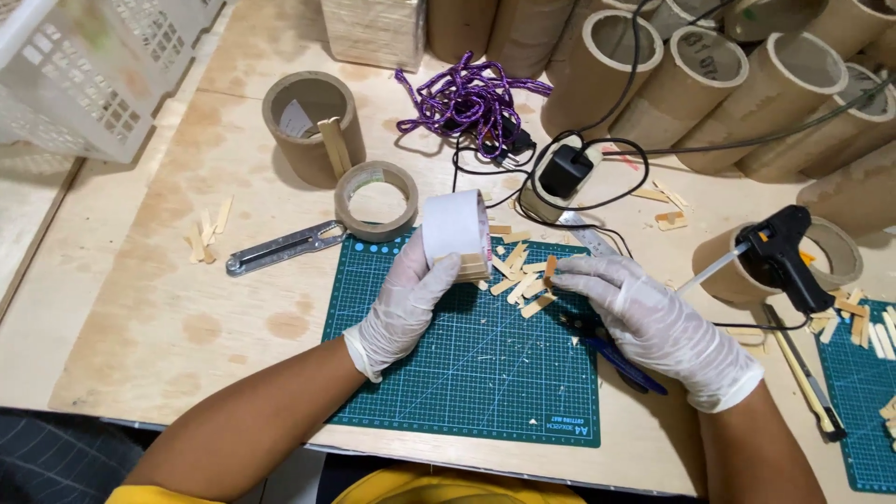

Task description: Gluing small wooden sticks to the exterior of a tape roll and trimming the excess length with pliers.

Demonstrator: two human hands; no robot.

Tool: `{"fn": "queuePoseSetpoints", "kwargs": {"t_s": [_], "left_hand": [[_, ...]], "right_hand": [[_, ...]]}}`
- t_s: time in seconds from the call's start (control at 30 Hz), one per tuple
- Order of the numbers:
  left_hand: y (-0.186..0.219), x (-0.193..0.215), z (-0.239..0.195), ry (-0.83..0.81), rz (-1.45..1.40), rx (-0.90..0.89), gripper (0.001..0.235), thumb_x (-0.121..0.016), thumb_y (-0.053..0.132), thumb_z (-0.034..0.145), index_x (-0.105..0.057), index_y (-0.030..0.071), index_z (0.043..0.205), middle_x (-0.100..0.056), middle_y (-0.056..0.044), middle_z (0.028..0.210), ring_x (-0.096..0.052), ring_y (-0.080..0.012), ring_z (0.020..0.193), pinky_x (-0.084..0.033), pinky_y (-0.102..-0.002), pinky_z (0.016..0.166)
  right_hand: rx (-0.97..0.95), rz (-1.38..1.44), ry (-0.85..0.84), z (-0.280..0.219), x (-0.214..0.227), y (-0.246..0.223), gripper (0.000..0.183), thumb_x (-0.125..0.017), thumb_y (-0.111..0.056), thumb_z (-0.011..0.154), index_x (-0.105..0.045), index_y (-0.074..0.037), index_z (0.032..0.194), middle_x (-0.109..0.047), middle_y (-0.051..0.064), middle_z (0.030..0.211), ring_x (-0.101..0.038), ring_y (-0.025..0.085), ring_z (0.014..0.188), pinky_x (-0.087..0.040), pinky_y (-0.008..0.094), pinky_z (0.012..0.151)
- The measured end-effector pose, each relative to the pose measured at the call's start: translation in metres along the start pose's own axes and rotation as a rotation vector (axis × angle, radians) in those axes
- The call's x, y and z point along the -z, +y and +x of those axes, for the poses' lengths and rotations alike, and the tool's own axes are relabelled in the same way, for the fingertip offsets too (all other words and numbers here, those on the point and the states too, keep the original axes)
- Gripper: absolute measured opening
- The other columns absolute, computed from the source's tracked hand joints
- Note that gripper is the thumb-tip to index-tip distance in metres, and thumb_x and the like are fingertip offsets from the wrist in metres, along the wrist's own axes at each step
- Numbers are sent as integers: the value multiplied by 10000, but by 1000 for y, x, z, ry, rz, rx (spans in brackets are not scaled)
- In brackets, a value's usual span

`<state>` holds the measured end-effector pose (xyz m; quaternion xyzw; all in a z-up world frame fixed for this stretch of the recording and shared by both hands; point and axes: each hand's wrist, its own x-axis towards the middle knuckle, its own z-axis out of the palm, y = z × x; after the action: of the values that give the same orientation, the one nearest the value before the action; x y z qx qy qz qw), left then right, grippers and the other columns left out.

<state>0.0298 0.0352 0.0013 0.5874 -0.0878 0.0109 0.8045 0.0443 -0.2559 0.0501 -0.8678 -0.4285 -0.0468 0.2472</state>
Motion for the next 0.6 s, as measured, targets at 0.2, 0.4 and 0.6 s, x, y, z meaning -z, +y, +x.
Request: {"fn": "queuePoseSetpoints", "kwargs": {"t_s": [0.2, 0.4, 0.6], "left_hand": [[-8, 3, -2, -77, 227, -99, 529, -536, 415, 1016, -545, 43, 1392, -644, -112, 1286, -612, -228, 1167, -512, -396, 1017], [-18, 2, -9, -137, 257, -313, 454, -512, 347, 1072, -515, 60, 1424, -625, -123, 1317, -615, -269, 1202, -526, -429, 1060], [-7, 1, -14, -228, 239, -261, 514, -473, 312, 1070, -439, 7, 1482, -594, -160, 1403, -600, -305, 1292, -489, -453, 1143]], "right_hand": [[-437, -157, 251, -40, 60, -17, 292, -684, -104, 977, -718, -92, 1267, -720, 90, 1239, -660, 245, 1132, -491, 369, 1053], [-793, -625, 84, -119, 92, 81, 679, -653, -200, 908, -540, -53, 1562, -507, 351, 1531, -490, 553, 1334, -375, 567, 1121], [-1013, -444, -13, -129, 75, 118, 600, -623, -278, 970, -527, -6, 1496, -548, 378, 1373, -532, 525, 1279, -407, 556, 1077]]}}
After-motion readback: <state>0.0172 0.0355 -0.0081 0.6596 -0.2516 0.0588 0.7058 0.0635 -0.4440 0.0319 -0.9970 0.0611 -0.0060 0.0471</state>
